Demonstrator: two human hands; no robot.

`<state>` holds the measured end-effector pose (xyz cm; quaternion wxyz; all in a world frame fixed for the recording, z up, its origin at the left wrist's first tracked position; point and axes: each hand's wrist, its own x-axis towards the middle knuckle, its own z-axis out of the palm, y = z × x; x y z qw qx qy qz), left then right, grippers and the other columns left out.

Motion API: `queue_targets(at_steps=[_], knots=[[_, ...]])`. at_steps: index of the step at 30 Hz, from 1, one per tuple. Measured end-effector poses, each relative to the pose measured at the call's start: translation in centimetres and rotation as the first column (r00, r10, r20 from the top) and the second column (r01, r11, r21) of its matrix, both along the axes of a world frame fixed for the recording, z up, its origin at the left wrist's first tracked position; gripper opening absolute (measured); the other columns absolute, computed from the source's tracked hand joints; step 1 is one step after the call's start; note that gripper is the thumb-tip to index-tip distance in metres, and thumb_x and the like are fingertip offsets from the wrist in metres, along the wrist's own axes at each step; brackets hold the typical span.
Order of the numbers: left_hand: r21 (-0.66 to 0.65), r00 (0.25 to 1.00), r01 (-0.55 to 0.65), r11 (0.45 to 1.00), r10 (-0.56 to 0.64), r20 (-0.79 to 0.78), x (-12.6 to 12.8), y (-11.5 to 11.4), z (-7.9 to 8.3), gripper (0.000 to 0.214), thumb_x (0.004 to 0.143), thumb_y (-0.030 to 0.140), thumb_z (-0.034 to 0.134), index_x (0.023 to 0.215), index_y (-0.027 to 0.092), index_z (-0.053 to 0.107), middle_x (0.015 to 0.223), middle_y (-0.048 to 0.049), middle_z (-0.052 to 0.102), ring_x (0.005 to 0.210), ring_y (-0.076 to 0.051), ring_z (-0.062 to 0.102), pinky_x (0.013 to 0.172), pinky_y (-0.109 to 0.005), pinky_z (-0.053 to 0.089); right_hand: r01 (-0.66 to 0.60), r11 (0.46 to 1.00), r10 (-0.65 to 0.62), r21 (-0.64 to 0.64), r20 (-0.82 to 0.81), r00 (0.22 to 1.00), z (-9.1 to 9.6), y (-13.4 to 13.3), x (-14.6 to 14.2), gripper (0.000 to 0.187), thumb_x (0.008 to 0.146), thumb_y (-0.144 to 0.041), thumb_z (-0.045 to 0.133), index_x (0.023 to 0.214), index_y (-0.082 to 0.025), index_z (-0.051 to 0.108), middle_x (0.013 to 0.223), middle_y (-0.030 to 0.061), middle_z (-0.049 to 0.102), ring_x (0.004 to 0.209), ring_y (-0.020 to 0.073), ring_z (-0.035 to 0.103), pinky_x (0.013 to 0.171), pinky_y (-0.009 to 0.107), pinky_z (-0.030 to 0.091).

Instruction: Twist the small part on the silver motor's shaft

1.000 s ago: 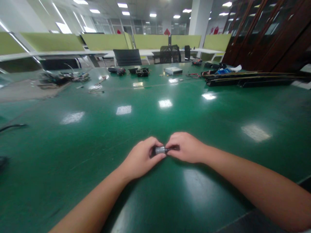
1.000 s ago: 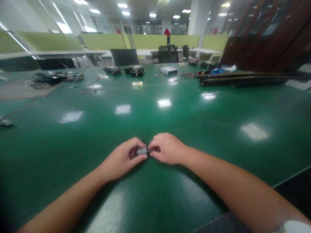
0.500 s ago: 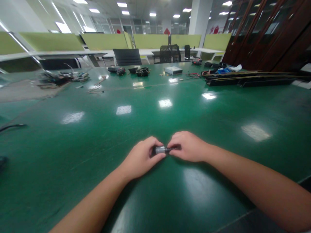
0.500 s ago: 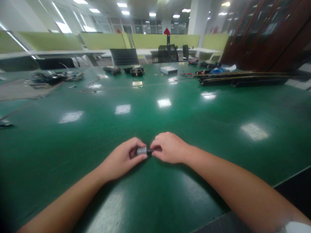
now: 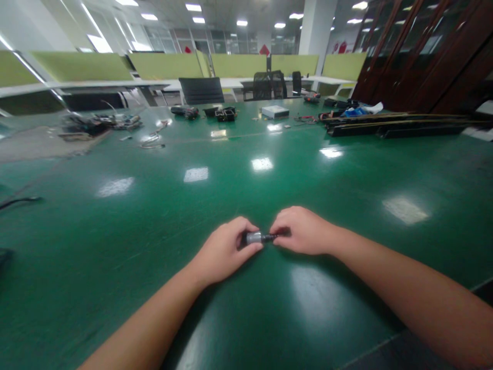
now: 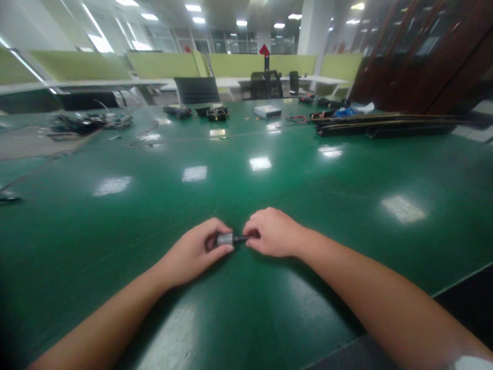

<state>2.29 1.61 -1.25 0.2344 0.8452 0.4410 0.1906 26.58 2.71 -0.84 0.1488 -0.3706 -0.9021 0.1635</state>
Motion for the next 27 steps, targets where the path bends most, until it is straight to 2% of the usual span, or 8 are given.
queue_targets(at_steps=[11,21,27], knots=[[-0.006,1.000,-0.002,1.000,0.002,0.010,-0.2,-0.1,0.0,0.023,0.087,0.038,0.068,0.103,0.022,0.067,0.081,0.0003,0.063,0.068,-0.017,0.057,0.062,-0.028,0.040,0.028,0.997,-0.028,-0.073,0.005,1.000,0.8,-0.2,0.5,0.013,0.084,-0.025,0.069,0.093,-0.020,0.077,0.089,0.0031,0.075,0.083,0.0164,0.064,0.075,0.027,0.044],[-0.016,1.000,-0.001,1.000,0.001,0.003,-0.3,-0.2,0.3,0.023,0.087,0.038,0.068,0.103,0.021,0.067,0.080,-0.0001,0.063,0.068,-0.017,0.056,0.061,-0.027,0.040,0.050,0.993,-0.051,-0.110,-0.007,0.999,1.3,-0.3,0.7,0.010,0.080,-0.022,0.072,0.089,-0.019,0.077,0.082,0.0028,0.073,0.074,0.0149,0.063,0.067,0.026,0.044],[-0.011,1.000,-0.005,1.000,0.005,-0.005,-0.4,-0.3,0.2,0.024,0.088,0.039,0.067,0.104,0.022,0.066,0.081,0.0002,0.062,0.068,-0.017,0.056,0.062,-0.027,0.040,0.068,0.975,-0.063,-0.214,0.034,0.997,1.6,0.1,1.9,0.010,0.077,-0.019,0.072,0.085,-0.020,0.078,0.075,0.0007,0.072,0.066,0.0134,0.062,0.061,0.025,0.043]])
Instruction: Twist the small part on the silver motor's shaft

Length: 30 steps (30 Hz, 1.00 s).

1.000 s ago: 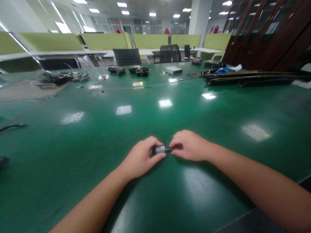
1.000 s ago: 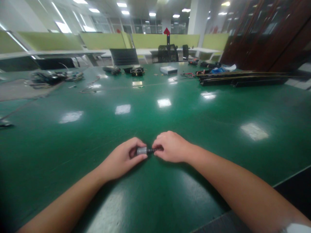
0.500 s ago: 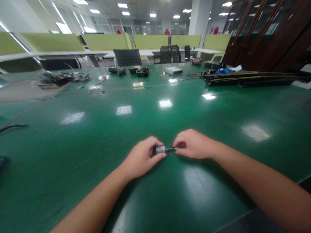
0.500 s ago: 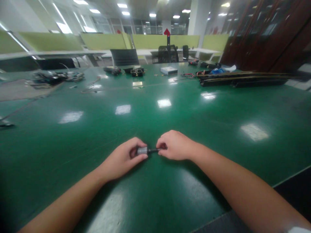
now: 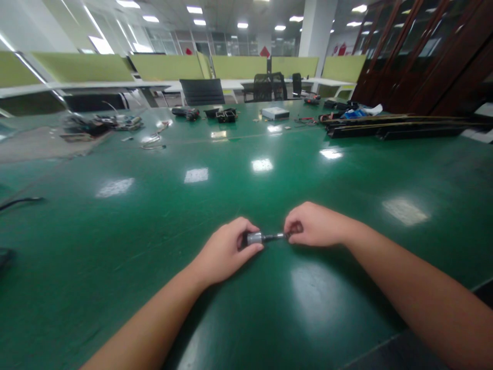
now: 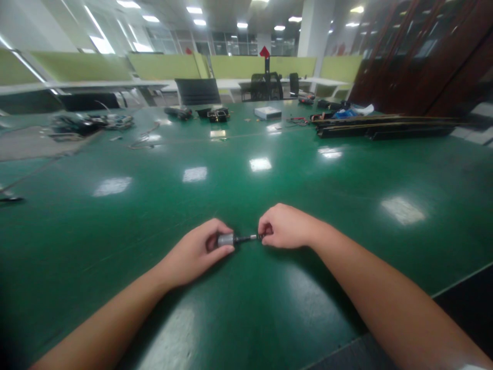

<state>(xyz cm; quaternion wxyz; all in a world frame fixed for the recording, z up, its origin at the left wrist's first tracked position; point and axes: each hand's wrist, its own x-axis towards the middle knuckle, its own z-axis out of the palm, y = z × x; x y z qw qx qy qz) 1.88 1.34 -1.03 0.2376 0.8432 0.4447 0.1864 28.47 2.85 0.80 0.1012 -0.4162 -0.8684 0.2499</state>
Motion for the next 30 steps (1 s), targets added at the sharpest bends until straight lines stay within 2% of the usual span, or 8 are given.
queue_targets(at_steps=[4,10,14,16,19,20,26,30], knots=[[0.002,1.000,0.002,1.000,-0.002,0.004,-0.2,0.0,-0.1,0.023,0.088,0.039,0.067,0.103,0.022,0.066,0.080,0.0004,0.062,0.068,-0.017,0.056,0.062,-0.027,0.040,0.023,0.999,-0.023,-0.028,0.028,0.999,0.1,0.2,0.4,0.009,0.077,-0.019,0.072,0.084,-0.020,0.077,0.072,-0.0006,0.070,0.064,0.0126,0.061,0.059,0.024,0.042],[0.004,1.000,0.012,1.000,-0.012,0.001,-0.4,-0.1,0.0,0.024,0.089,0.039,0.067,0.104,0.022,0.065,0.081,0.0003,0.062,0.069,-0.016,0.057,0.062,-0.027,0.040,0.032,0.997,-0.035,-0.068,-0.043,0.998,0.1,0.2,0.2,0.009,0.078,-0.020,0.073,0.086,-0.019,0.077,0.072,-0.0004,0.070,0.065,0.0123,0.061,0.060,0.023,0.043],[0.010,1.000,0.013,1.000,-0.013,0.001,0.0,0.0,0.1,0.023,0.088,0.039,0.068,0.104,0.022,0.066,0.081,0.0005,0.062,0.069,-0.017,0.057,0.062,-0.028,0.040,0.024,0.996,-0.033,-0.091,-0.099,0.995,-0.6,0.2,-0.6,0.011,0.080,-0.023,0.074,0.089,-0.018,0.077,0.076,0.0009,0.071,0.066,0.0124,0.062,0.061,0.023,0.043],[0.025,1.000,0.012,1.000,-0.012,0.001,0.2,0.1,0.0,0.023,0.087,0.038,0.068,0.104,0.022,0.066,0.083,0.0001,0.063,0.070,-0.017,0.058,0.063,-0.028,0.041,0.001,0.998,-0.010,-0.055,-0.165,0.986,-1.2,0.1,-1.5,0.014,0.083,-0.026,0.073,0.093,-0.017,0.077,0.082,0.0026,0.072,0.070,0.0129,0.062,0.064,0.024,0.044],[0.046,1.000,-0.002,0.999,0.002,0.002,0.4,0.2,-0.3,0.023,0.086,0.036,0.069,0.103,0.022,0.065,0.086,-0.0008,0.065,0.074,-0.018,0.059,0.065,-0.028,0.042,-0.020,0.994,0.043,0.108,-0.217,0.975,-2.2,0.1,-3.2,0.011,0.086,-0.024,0.071,0.093,-0.017,0.076,0.086,0.0042,0.071,0.079,0.0148,0.062,0.071,0.026,0.044],[0.049,1.000,-0.007,0.999,0.007,0.005,0.4,0.2,-0.3,0.022,0.086,0.035,0.069,0.103,0.022,0.064,0.088,-0.0010,0.065,0.076,-0.018,0.059,0.065,-0.028,0.042,-0.010,0.992,0.037,0.127,-0.211,0.977,-2.4,0.0,-3.6,0.010,0.085,-0.023,0.071,0.092,-0.017,0.076,0.086,0.0042,0.071,0.079,0.0149,0.061,0.072,0.026,0.044],[0.079,1.000,0.000,0.997,0.002,-0.026,0.7,0.1,-0.3,0.024,0.085,0.032,0.069,0.107,0.023,0.064,0.094,-0.0022,0.067,0.079,-0.020,0.061,0.067,-0.029,0.044,0.035,0.989,-0.005,0.140,-0.207,0.978,-2.4,-0.3,-3.6,0.011,0.083,-0.021,0.071,0.093,-0.017,0.074,0.085,0.0030,0.069,0.077,0.0146,0.059,0.071,0.026,0.043],[0.084,1.000,0.007,0.996,-0.005,-0.024,0.9,0.1,-0.2,0.022,0.085,0.030,0.069,0.105,0.023,0.064,0.096,-0.0021,0.067,0.081,-0.020,0.062,0.069,-0.029,0.045,0.065,0.983,-0.028,0.172,-0.213,0.977,-2.3,-0.4,-3.5,0.019,0.078,-0.017,0.073,0.097,-0.016,0.072,0.091,0.0044,0.069,0.083,0.0164,0.060,0.075,0.027,0.044]])
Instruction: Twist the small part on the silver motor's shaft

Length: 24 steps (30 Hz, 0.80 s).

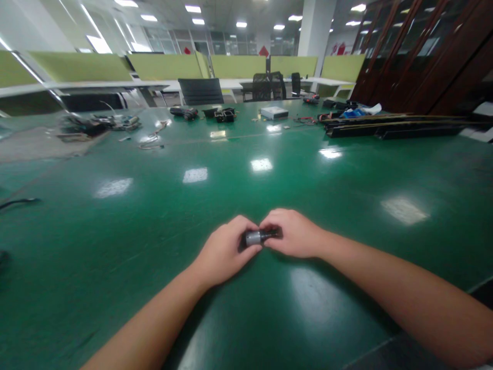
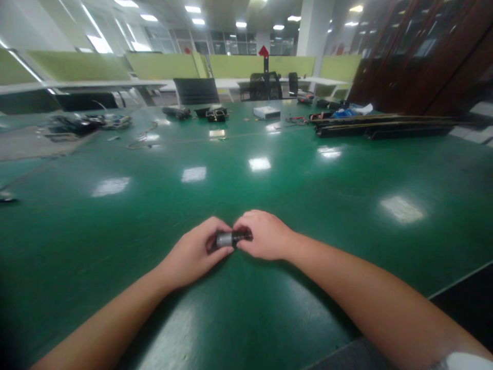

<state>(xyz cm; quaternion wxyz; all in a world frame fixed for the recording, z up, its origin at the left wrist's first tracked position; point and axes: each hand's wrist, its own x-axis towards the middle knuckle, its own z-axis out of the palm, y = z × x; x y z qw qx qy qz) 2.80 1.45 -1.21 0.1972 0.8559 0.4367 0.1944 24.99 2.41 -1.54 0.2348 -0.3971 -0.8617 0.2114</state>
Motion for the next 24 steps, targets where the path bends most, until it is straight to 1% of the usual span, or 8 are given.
queue_targets(at_steps=[4,6,8,10,13,15,19,24], knots=[[-0.009,1.000,-0.002,1.000,0.002,-0.002,-0.02,-0.06,0.08,0.029,0.083,0.034,0.071,0.110,0.024,0.064,0.094,-0.0016,0.067,0.080,-0.020,0.062,0.070,-0.030,0.046,0.013,1.000,-0.013,-0.017,-0.013,1.000,-0.30,0.00,-0.20,0.012,0.080,-0.017,0.071,0.092,-0.017,0.071,0.088,0.0037,0.069,0.082,0.0159,0.060,0.074,0.027,0.044],[-0.022,1.000,-0.017,1.000,0.017,0.006,-0.06,-0.07,0.12,0.032,0.087,0.040,0.068,0.114,0.024,0.064,0.090,-0.0015,0.067,0.078,-0.019,0.061,0.068,-0.029,0.046,0.002,1.000,-0.003,-0.018,-0.010,1.000,-0.41,0.00,-0.22,0.010,0.082,-0.018,0.070,0.092,-0.017,0.072,0.088,0.0034,0.069,0.081,0.0157,0.060,0.074,0.027,0.044],[-0.031,1.000,-0.023,0.999,0.024,0.019,-0.11,-0.05,0.15,0.029,0.091,0.042,0.063,0.113,0.023,0.065,0.088,-0.0018,0.066,0.076,-0.019,0.061,0.067,-0.029,0.046,-0.008,1.000,0.008,-0.008,-0.008,1.000,-0.43,-0.01,-0.19,0.010,0.083,-0.019,0.070,0.092,-0.018,0.073,0.088,0.0037,0.070,0.082,0.0161,0.061,0.075,0.027,0.044],[-0.033,1.000,-0.016,0.999,0.017,0.019,-0.15,-0.01,0.16,0.026,0.092,0.042,0.062,0.108,0.022,0.067,0.087,-0.0020,0.066,0.075,-0.018,0.060,0.065,-0.028,0.045,-0.021,1.000,0.021,0.002,-0.006,1.000,-0.40,-0.04,-0.14,0.010,0.085,-0.020,0.069,0.093,-0.018,0.074,0.090,0.0044,0.071,0.084,0.0168,0.062,0.077,0.028,0.045],[-0.037,1.000,-0.005,0.999,0.006,0.011,-0.17,0.06,0.15,0.024,0.089,0.040,0.065,0.104,0.022,0.068,0.086,-0.0019,0.066,0.073,-0.018,0.059,0.064,-0.028,0.044,-0.046,0.999,0.046,0.020,-0.002,0.999,-0.32,-0.11,-0.12,0.011,0.087,-0.022,0.068,0.094,-0.017,0.075,0.091,0.0053,0.072,0.087,0.0174,0.062,0.079,0.029,0.045],[-0.044,1.000,-0.009,0.999,0.010,0.013,-0.17,0.09,0.12,0.024,0.088,0.039,0.066,0.104,0.022,0.068,0.086,-0.0018,0.066,0.073,-0.018,0.059,0.064,-0.028,0.044,-0.039,0.999,0.039,0.023,-0.001,0.999,-0.28,-0.17,-0.15,0.012,0.086,-0.021,0.068,0.095,-0.017,0.075,0.089,0.0050,0.071,0.085,0.0171,0.062,0.078,0.028,0.045],[-0.048,0.999,-0.035,0.998,0.035,0.007,-0.13,0.10,-0.05,0.023,0.086,0.037,0.069,0.103,0.021,0.066,0.086,-0.0016,0.065,0.073,-0.018,0.058,0.066,-0.028,0.043,0.014,1.000,-0.014,0.010,0.004,1.000,-0.28,-0.21,-0.26,0.014,0.081,-0.019,0.071,0.095,-0.017,0.074,0.087,0.0032,0.070,0.080,0.0158,0.060,0.072,0.027,0.044],[-0.053,0.999,-0.044,0.998,0.045,0.011,-0.14,0.12,-0.22,0.023,0.085,0.037,0.070,0.099,0.020,0.065,0.085,-0.0015,0.064,0.073,-0.019,0.058,0.065,-0.029,0.042,-0.018,0.999,0.018,0.026,0.015,1.000,-0.48,-0.06,-0.25,0.012,0.083,-0.020,0.070,0.093,-0.017,0.074,0.086,0.0035,0.070,0.081,0.0158,0.060,0.073,0.027,0.043]])
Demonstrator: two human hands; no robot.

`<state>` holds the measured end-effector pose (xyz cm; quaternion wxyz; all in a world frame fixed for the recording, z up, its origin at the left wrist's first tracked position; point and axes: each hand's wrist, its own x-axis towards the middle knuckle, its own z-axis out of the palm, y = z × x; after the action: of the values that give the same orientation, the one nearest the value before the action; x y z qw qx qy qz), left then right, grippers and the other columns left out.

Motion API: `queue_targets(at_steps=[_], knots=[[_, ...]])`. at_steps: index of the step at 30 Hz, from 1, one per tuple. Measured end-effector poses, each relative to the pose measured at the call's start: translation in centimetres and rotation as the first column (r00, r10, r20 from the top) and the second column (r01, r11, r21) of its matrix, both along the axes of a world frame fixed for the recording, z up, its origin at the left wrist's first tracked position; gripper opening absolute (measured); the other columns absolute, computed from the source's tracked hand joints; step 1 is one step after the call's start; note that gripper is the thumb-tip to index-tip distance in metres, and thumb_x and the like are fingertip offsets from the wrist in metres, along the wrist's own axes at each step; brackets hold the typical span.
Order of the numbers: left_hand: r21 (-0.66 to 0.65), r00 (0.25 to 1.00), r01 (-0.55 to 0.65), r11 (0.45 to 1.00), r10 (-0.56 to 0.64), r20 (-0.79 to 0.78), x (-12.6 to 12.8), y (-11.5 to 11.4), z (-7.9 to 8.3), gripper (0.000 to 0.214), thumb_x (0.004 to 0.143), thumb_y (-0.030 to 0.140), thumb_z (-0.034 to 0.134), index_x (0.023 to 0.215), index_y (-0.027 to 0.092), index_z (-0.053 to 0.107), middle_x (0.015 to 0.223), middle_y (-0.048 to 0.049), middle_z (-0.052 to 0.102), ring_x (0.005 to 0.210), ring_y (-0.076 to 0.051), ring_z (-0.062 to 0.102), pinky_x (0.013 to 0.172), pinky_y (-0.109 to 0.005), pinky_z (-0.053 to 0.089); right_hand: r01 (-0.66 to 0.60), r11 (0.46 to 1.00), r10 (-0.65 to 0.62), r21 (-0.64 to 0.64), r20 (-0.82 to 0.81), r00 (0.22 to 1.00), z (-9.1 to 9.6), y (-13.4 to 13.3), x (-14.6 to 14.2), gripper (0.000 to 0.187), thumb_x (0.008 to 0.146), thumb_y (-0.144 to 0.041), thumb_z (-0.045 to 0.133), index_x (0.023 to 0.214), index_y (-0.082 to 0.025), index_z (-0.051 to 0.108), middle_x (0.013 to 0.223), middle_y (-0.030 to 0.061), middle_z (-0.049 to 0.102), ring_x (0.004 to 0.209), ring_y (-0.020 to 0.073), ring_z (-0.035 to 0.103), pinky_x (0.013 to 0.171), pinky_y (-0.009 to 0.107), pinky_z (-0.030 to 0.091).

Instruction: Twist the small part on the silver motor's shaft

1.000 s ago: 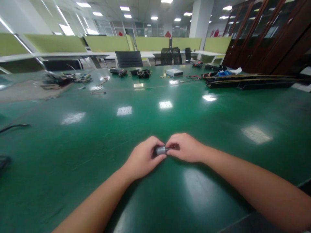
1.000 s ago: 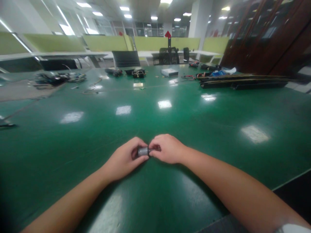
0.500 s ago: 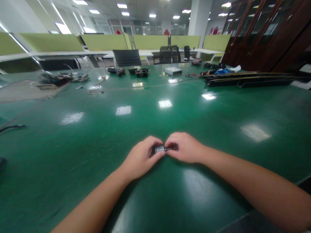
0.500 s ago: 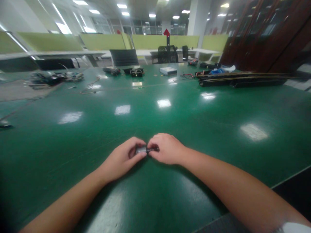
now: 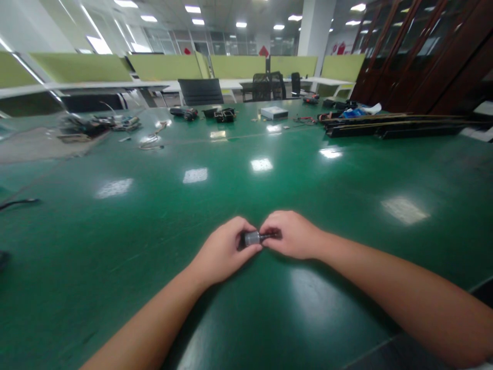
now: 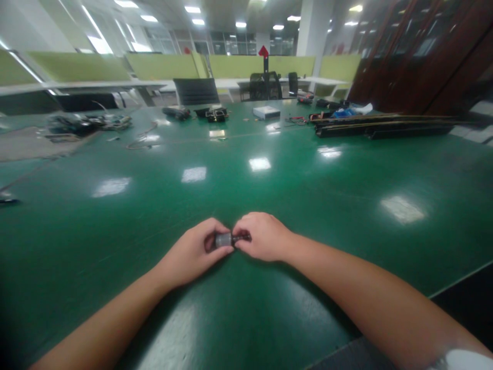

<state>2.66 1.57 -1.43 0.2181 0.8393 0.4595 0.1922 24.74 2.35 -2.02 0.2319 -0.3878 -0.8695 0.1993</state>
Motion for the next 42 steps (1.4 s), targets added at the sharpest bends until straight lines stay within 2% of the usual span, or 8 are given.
queue_targets(at_steps=[13,34,42], knots=[[0.007,1.000,0.011,1.000,-0.011,0.014,-0.1,0.0,0.1,0.023,0.084,0.036,0.071,0.100,0.020,0.065,0.085,-0.0011,0.064,0.072,-0.018,0.058,0.066,-0.029,0.043,-0.072,0.994,0.070,0.081,0.028,0.997,0.1,0.2,0.3,0.011,0.087,-0.022,0.070,0.093,-0.016,0.076,0.087,0.0049,0.071,0.083,0.0175,0.060,0.076,0.029,0.044],[0.020,1.000,0.027,0.999,-0.027,0.007,-0.4,-0.1,-0.1,0.024,0.084,0.034,0.072,0.102,0.021,0.065,0.087,-0.0008,0.063,0.074,-0.018,0.058,0.067,-0.029,0.044,-0.048,0.998,0.038,0.052,0.174,0.984,1.4,0.0,1.8,0.011,0.085,-0.024,0.069,0.091,-0.019,0.077,0.086,0.0043,0.072,0.085,0.0182,0.062,0.078,0.030,0.043],[0.032,0.999,0.045,0.998,-0.046,0.004,-0.4,-0.2,0.1,0.022,0.085,0.034,0.072,0.102,0.021,0.066,0.087,-0.0004,0.063,0.073,-0.018,0.058,0.067,-0.029,0.043,0.015,1.000,-0.011,-0.016,0.239,0.971,2.2,-0.2,2.4,0.013,0.084,-0.027,0.070,0.091,-0.020,0.078,0.088,0.0038,0.073,0.085,0.0182,0.064,0.077,0.029,0.044]])
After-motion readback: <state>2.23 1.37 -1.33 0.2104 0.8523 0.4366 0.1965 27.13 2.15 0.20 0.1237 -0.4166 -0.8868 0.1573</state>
